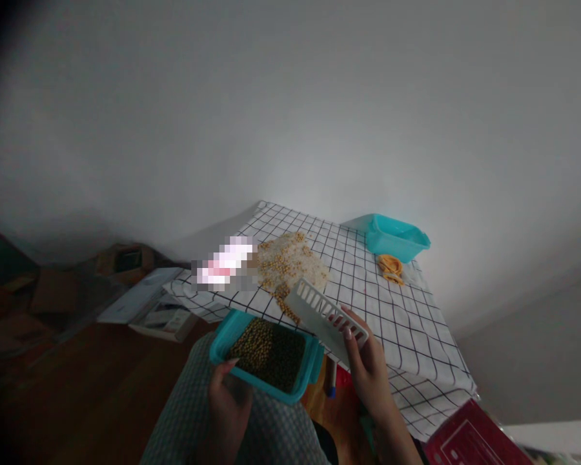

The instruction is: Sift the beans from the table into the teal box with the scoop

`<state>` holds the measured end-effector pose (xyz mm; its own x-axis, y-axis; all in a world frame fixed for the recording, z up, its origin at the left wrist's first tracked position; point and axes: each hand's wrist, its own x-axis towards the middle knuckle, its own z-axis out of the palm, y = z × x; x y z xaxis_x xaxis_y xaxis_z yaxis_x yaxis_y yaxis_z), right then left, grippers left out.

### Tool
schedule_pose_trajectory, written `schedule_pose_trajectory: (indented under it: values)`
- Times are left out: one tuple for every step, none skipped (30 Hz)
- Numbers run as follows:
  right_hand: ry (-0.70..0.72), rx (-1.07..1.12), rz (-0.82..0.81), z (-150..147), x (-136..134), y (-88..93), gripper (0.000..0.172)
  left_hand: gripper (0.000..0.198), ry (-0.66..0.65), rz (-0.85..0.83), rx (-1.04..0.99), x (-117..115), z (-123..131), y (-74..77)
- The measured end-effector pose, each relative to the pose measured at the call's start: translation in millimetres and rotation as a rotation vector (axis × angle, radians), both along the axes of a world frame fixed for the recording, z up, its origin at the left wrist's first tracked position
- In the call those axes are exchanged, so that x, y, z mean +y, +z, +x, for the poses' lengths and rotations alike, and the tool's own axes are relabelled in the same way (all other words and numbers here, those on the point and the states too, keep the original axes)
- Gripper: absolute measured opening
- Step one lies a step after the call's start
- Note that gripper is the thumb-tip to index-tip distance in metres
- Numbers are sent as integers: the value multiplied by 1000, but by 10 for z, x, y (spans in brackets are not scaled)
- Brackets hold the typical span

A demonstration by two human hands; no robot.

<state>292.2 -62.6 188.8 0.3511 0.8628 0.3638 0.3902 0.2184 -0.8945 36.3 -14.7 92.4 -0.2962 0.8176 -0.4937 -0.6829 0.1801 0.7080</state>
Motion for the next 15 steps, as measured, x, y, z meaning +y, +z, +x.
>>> schedule_pose_trajectory:
  values:
    - [2,3,0,-5,-1,4,41,26,16,-8,-58,2,3,30]
    - [7,6,-1,-10,-2,8,41,28,33,-16,-116,5,9,64]
    - [10,10,-1,-16,-4,12,41,30,48,-28,-165,10,15,101]
    - [13,15,-2,-22,-6,15,41,31,61,-44,-201,15,21,135]
    - [14,21,-3,-27,-8,18,41,31,71,-59,-219,20,26,164]
    - [14,27,-3,-32,-9,20,41,30,79,-70,-223,24,31,185]
    - [12,35,-3,-34,-9,22,42,29,82,-71,-218,28,34,198]
    - [8,43,2,-35,-6,22,42,29,85,-68,-211,31,36,203]
    - [2,50,10,-33,-1,23,42,29,89,-61,-208,32,37,202]
    - [-4,55,19,-30,6,23,42,29,89,-52,-212,33,37,196]
    - [-9,56,23,-26,13,24,43,30,90,-48,-217,32,37,189]
    - [-11,53,22,-22,20,25,43,30,91,-48,-218,31,37,182]
    - [-11,47,17,-17,25,27,43,29,91,-52,-210,29,38,177]
    - [-10,38,10,-14,26,28,43,28,88,-58,-191,27,39,175]
    - [-9,29,4,-12,25,29,43,27,80,-61,-166,24,41,174]
